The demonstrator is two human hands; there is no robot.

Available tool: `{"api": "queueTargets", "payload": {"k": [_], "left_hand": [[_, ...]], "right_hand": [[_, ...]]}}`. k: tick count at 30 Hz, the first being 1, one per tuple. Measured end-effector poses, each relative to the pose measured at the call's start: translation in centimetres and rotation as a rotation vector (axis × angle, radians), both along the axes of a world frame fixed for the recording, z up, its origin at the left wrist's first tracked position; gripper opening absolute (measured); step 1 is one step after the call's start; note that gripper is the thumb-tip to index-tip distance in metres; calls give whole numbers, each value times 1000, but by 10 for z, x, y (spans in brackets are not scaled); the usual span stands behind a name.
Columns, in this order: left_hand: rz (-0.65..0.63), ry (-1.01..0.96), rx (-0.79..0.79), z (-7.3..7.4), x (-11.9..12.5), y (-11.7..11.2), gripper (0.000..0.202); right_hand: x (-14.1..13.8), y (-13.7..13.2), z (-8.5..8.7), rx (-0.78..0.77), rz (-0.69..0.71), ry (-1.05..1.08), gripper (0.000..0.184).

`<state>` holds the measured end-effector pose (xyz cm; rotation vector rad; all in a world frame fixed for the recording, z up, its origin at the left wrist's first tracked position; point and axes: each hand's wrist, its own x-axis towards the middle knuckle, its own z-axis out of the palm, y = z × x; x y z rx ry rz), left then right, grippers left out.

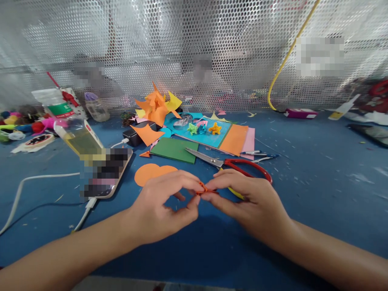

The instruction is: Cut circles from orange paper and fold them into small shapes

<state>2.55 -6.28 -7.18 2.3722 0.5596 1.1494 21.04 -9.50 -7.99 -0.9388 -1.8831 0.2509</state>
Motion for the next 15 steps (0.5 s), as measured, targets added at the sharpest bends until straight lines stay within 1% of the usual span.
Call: {"api": "queueTargets", "payload": {"k": [2,6,9,12,15], "left_hand": [[8,23,-50,-1,-1,-1,21],[81,54,-155,-2,-1,-3,28],[90,90,-230,-2,0,-3,32],[91,123,-325,-1,2,-2,24],[85,102,-384,1,3,-1,18]], "right_hand": [[0,0,-1,-5,-1,3,11],[0,0,-2,-33,-26,26,9],[-1,-2,0,-64,-34,42,9],[-2,-2,3,-124,-26,68,9],[-3,0,3,-214,-10,97,7]]}}
